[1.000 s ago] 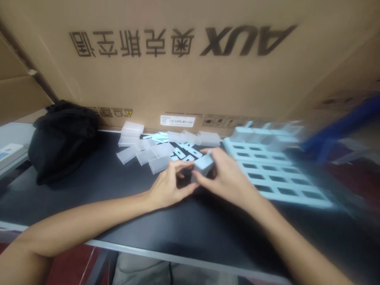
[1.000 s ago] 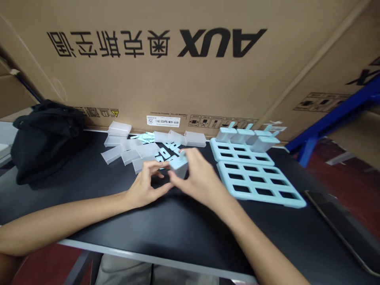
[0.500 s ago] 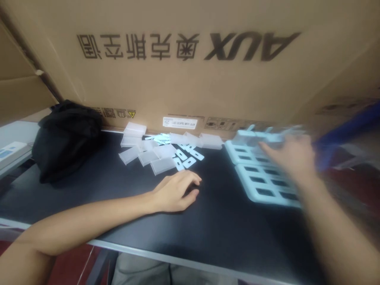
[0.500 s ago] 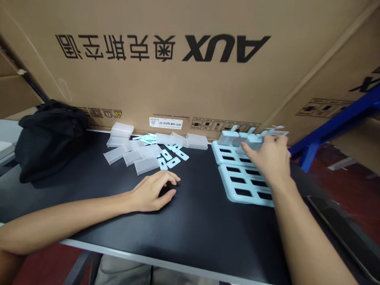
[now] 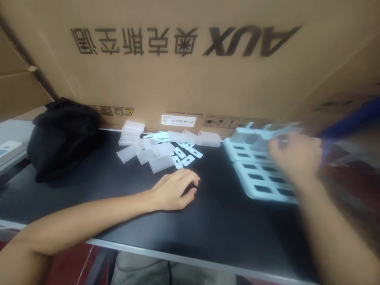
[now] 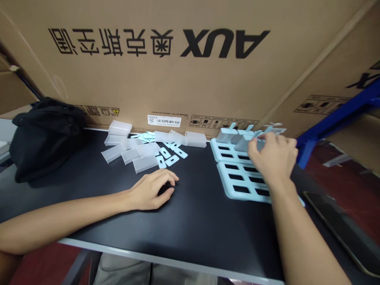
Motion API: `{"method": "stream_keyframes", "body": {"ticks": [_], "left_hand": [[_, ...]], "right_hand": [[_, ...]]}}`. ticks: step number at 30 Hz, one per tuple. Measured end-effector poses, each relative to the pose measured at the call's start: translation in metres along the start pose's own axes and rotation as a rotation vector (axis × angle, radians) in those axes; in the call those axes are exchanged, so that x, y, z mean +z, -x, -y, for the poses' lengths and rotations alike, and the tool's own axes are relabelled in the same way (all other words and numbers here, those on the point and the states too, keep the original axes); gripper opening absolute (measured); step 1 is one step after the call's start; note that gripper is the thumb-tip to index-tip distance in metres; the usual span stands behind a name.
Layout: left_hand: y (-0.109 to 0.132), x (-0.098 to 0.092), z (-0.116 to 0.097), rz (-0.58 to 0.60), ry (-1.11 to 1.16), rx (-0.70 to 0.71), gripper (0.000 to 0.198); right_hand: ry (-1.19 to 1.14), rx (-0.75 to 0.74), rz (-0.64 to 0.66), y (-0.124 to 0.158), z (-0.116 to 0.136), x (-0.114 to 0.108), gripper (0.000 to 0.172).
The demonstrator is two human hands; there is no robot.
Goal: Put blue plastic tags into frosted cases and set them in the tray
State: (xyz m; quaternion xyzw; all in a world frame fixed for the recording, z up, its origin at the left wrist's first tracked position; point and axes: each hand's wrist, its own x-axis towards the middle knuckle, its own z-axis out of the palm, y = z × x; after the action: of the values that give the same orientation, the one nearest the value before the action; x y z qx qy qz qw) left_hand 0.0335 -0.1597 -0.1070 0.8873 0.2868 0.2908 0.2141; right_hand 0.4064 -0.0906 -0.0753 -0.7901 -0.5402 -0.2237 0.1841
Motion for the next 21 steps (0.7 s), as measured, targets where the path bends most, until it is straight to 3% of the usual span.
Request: {"method": "stream_keyframes", "body": {"ticks": [4, 12, 21], "left_hand": [[0.0002, -0.0004, -0.0004, 0.015, -0.014, 0.003, 0.005], [-0.0006, -0.0005, -0.0013, 0.039, -0.053, 0.004, 0.005], [-0.0008, 0.001, -0.0006, 0.098, -0.202, 0.014, 0.005]], "right_hand": [[0.025, -0.1, 0.059, 0.0023, -0.0044, -0.0026, 0.062], [0.076, -0.159, 0.131, 0.0015, -0.0102, -0.0042, 0.052], [0.151, -0.21, 0.169, 0.0009, -0.0067, -0.0034, 0.055]]}}
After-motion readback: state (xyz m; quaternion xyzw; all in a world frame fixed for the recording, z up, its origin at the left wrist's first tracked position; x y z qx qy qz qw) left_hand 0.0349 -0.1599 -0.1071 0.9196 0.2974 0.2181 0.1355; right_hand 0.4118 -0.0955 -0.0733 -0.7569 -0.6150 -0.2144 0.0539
